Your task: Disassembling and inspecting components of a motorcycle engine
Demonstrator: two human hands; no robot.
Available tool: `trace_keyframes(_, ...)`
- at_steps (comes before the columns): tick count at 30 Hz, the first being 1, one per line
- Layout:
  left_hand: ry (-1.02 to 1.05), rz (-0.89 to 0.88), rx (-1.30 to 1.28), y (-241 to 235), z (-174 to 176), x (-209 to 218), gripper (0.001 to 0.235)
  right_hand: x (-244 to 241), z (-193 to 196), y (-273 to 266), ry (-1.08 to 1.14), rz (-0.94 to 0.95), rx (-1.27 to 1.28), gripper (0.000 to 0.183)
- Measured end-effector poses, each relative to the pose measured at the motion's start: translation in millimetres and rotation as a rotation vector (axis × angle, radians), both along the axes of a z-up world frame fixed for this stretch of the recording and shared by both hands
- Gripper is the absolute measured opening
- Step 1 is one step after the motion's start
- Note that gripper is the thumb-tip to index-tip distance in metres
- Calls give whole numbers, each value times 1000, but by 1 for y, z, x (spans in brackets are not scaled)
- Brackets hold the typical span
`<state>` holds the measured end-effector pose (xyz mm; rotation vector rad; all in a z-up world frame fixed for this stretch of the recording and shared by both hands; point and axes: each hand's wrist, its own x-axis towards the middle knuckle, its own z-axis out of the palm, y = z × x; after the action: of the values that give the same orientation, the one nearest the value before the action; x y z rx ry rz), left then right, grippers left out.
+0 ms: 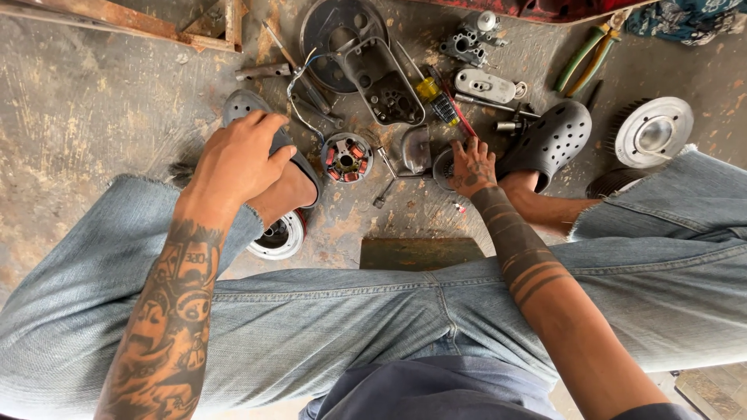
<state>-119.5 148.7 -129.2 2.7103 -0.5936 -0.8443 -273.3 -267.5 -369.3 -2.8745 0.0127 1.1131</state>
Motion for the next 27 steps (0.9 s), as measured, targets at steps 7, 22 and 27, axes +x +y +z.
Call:
trace_keyframes(7,36,7,-2,8,1,-4,47,4,3,5,2,2,-33,99)
trace_keyframes(22,46,20,4,21,-6,-17,48,8,-1,7,57,40,-53,98)
trace_keyframes(27,73,57,15,16,-2,-16,49,3,-24,-1,27,14,-41,93)
